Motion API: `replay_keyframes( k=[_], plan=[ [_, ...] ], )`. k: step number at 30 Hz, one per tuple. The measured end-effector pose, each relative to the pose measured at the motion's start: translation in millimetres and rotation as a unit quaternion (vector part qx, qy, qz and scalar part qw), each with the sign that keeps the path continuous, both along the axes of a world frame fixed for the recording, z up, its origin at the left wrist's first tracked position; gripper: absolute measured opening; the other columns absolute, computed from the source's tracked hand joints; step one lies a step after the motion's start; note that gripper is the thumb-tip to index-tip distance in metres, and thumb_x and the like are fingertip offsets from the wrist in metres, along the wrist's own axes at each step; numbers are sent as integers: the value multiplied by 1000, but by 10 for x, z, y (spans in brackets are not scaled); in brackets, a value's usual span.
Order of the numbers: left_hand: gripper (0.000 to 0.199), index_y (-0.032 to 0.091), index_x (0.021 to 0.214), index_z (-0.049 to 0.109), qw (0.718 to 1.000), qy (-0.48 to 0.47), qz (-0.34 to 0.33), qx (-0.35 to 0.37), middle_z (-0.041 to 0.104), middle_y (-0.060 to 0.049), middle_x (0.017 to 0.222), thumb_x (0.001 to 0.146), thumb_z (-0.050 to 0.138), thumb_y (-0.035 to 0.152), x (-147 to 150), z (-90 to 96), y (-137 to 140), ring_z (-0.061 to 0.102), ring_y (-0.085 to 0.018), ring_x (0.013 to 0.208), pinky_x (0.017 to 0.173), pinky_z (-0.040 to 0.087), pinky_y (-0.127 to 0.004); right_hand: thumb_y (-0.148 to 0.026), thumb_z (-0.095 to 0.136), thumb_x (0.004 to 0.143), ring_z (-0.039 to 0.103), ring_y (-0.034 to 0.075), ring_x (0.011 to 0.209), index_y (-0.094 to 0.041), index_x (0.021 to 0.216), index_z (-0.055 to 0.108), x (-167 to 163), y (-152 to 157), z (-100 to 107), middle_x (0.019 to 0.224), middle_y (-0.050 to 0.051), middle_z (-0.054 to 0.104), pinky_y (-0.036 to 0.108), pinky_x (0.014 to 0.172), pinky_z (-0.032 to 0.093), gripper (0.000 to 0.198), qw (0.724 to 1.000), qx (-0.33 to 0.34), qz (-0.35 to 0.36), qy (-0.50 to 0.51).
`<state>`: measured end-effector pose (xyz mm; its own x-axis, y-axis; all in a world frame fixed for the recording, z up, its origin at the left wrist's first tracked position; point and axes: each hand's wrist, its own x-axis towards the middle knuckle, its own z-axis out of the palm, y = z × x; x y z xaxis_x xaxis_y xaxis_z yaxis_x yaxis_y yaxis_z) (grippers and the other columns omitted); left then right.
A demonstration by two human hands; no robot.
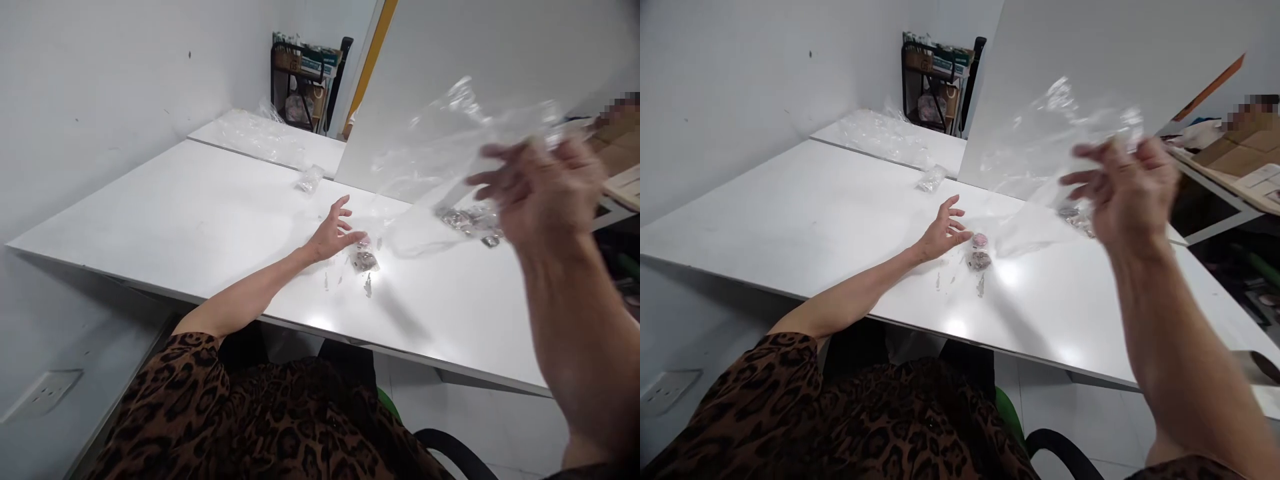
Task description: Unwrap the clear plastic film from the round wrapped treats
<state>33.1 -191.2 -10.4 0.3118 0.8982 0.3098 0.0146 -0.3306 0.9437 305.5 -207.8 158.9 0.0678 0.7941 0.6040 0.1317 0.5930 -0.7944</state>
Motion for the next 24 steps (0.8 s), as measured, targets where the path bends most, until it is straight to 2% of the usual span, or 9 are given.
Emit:
replay_keyframes(
  k=[3, 4, 6, 8, 10, 13, 19, 22, 24],
  plan=[
    [111, 34, 160, 32, 998, -33, -22, 48, 60, -15, 143, 69, 92, 51, 24, 24, -57, 68, -19, 96, 84, 58, -35, -47, 78, 90, 74, 15, 68, -21, 84, 59, -707, -255, -417, 102, 5, 78, 26, 50, 53, 33, 988, -72, 130, -50],
    [100, 33, 155, 42, 997, -42, -23, 58, 66, -12, 134, 70, 92, 49, 30, 27, -66, 68, -17, 92, 80, 59, -33, -49, 76, 91, 74, 15, 72, -21, 84, 61, -898, -334, -515, 102, 5, 78, 29, 55, 57, 32, 976, -88, 184, -76],
    [61, 26, 132, 64, 996, -60, -12, 62, 75, -5, 104, 79, 85, 48, 30, 36, -58, 68, -14, 78, 69, 57, -29, -47, 74, 93, 73, 16, 81, -23, 88, 66, -1151, -438, -642, 99, 3, 76, 33, 68, 61, 26, 960, -88, 238, -118],
    [31, 20, 104, 72, 995, -88, 20, 48, 71, -1, 77, 88, 75, 46, -4, 69, -7, 65, -12, 62, 57, 54, -25, -43, 76, 93, 72, 17, 91, -25, 97, 71, -1228, -450, -705, 102, 3, 75, 35, 80, 61, 19, 968, -50, 219, -114],
    [28, 17, 89, 68, 988, -133, 75, 19, 66, 1, 65, 91, 71, 45, -91, 148, 98, 62, -11, 52, 49, 49, -23, -40, 77, 91, 70, 18, 102, -27, 107, 72, -1169, -377, -753, 112, 3, 74, 35, 88, 59, 21, 987, -4, 147, -59],
    [31, 18, 89, 63, 956, -222, 188, -25, 67, 1, 68, 92, 72, 48, -364, 360, 377, 65, -10, 54, 51, 51, -21, -39, 79, 89, 70, 17, 100, -27, 110, 72, -959, -194, -912, 113, 3, 74, 33, 86, 59, 26, 998, -7, 41, 42],
    [28, 22, 118, 60, 853, -365, 367, -63, 72, -2, 84, 103, 59, 45, -1419, 855, 1258, 77, -15, 83, 78, 60, -24, -43, 83, 78, 70, 16, 81, -24, 101, 70, -592, 69, -1507, 101, 4, 73, 31, 69, 57, 33, 983, -156, -56, 83],
    [31, 19, 137, 50, 805, -413, 422, -66, 74, -7, 104, 110, 42, 32, -1953, 935, 1584, 75, -13, 101, 93, 58, -22, -44, 86, 72, 69, 16, 77, -23, 97, 72, -503, 124, -1692, 96, 3, 73, 31, 64, 56, 35, 975, -192, -68, 90],
    [38, 18, 147, 41, 809, -396, 428, -76, 69, -13, 128, 110, 37, 28, -2175, 872, 1661, 69, -13, 122, 106, 52, -25, -45, 88, 71, 68, 17, 76, -24, 95, 73, -472, 141, -1745, 94, 3, 72, 31, 63, 56, 35, 973, -204, -66, 88]
  ],
)
